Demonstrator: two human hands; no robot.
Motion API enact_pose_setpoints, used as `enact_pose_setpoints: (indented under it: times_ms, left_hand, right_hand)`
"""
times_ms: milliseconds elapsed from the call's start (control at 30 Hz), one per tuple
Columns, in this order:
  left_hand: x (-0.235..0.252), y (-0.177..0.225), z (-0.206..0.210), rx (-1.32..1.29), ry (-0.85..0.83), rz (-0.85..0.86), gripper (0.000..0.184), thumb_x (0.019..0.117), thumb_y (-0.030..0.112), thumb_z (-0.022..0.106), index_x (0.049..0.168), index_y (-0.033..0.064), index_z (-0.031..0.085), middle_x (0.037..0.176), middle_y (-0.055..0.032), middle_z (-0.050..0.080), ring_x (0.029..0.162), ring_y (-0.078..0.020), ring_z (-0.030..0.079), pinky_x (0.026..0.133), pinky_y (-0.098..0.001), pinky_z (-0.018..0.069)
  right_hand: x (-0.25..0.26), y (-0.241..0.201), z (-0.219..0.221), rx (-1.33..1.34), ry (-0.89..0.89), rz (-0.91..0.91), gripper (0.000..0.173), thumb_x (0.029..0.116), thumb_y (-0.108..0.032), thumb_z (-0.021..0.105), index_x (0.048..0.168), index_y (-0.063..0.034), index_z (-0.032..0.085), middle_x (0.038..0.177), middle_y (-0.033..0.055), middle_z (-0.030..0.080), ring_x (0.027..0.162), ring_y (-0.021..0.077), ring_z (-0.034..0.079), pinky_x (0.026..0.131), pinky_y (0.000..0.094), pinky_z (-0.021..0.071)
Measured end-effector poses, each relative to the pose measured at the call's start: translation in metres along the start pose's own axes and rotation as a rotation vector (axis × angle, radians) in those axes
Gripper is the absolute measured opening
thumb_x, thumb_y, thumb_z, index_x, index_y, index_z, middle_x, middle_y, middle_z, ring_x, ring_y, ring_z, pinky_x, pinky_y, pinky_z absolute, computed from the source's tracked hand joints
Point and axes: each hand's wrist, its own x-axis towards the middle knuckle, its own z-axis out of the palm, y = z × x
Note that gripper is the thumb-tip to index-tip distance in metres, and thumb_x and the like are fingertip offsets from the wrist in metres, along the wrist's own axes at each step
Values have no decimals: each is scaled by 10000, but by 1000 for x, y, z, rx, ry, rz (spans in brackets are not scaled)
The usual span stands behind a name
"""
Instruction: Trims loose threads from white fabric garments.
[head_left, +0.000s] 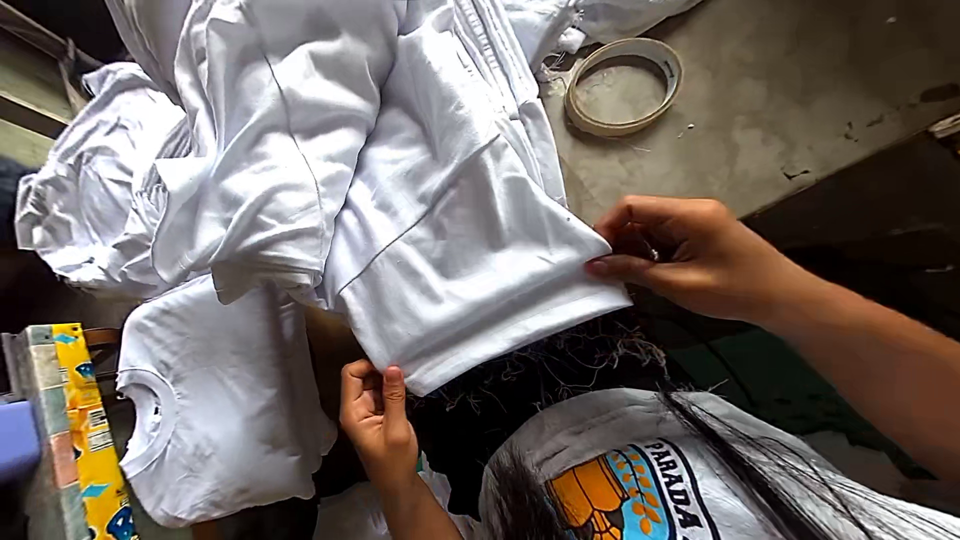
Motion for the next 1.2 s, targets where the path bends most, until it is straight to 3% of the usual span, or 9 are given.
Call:
enact_pose_setpoints:
  times_ms: [133, 300, 367, 500, 667, 767, 900, 1100, 1200]
  left_hand:
    - [-4, 2, 8, 8, -85, -125, 214, 956, 57, 612, 1151, 21, 534, 918, 155, 717, 817, 47, 694, 708, -155, 589]
    - [-10, 3, -2, 142, -105, -154, 108, 908, -34, 610, 931, 52, 671, 744, 114, 710, 629, 43, 650, 569, -129, 544]
    - [-9, 5, 1, 122, -125, -117, 116, 903, -35, 626, 912, 66, 682, 745, 116, 721, 631, 38, 664, 576, -136, 561]
    - [-4, 4, -7, 122, -150, -10, 64, 917, 71, 693, 929, 130, 714, 818, 149, 732, 711, 39, 682, 639, -163, 588]
    - [-3, 2, -6, 32, -181, -1, 40, 903, 144, 741, 926, 175, 730, 851, 150, 741, 751, 34, 692, 683, -160, 589]
    - [1, 0, -17, 25, -171, -5, 48, 905, 178, 745, 919, 222, 734, 865, 168, 735, 768, 47, 682, 694, -149, 578]
    - [-5, 5, -6, -106, -142, -16, 52, 904, 197, 753, 955, 192, 746, 879, 130, 752, 776, 26, 701, 703, -152, 587]
    - [-7, 2, -16, -66, -213, -4, 94, 931, 151, 723, 1016, 171, 758, 904, 138, 678, 815, 39, 641, 733, -127, 557]
    - [-5, -3, -6, 108, -81, -18, 99, 988, 109, 606, 1066, 57, 636, 964, 101, 681, 801, 40, 645, 682, -141, 556]
  right_hand:
    - [-1, -3, 6, 52, -1, 65, 171, 900, -186, 699, 1030, -103, 626, 745, -98, 608, 579, -81, 534, 510, 81, 453]
    - [-4, -5, 11, -72, -110, 173, 131, 836, -199, 778, 880, -125, 679, 654, -79, 598, 547, -46, 533, 489, 133, 431]
    - [-1, -7, 17, -69, -97, 101, 101, 836, -156, 750, 828, -118, 657, 619, -80, 558, 518, -53, 485, 465, 126, 384]
    - [7, -6, 10, 63, -165, -132, 44, 865, -61, 657, 902, -44, 640, 721, -44, 584, 606, -51, 511, 541, 105, 435]
    - [13, -7, -11, 69, -177, -195, 65, 830, -83, 660, 837, -71, 596, 702, -62, 548, 571, -69, 449, 490, 85, 363]
    - [17, -4, -30, 32, -146, -169, 58, 861, -84, 652, 912, -83, 624, 731, -98, 587, 604, -102, 506, 538, 63, 432]
    - [11, -4, -15, 12, -174, -182, 84, 869, -111, 654, 933, -69, 620, 699, -79, 523, 566, -78, 438, 495, 78, 366]
    - [14, -3, -34, -106, -77, -103, 175, 876, -147, 674, 1027, -67, 637, 747, -105, 560, 562, -129, 414, 499, 34, 346]
    - [8, 1, -25, -145, -74, -87, 168, 901, -183, 668, 1028, -79, 638, 720, -88, 580, 524, -100, 418, 469, 62, 352]
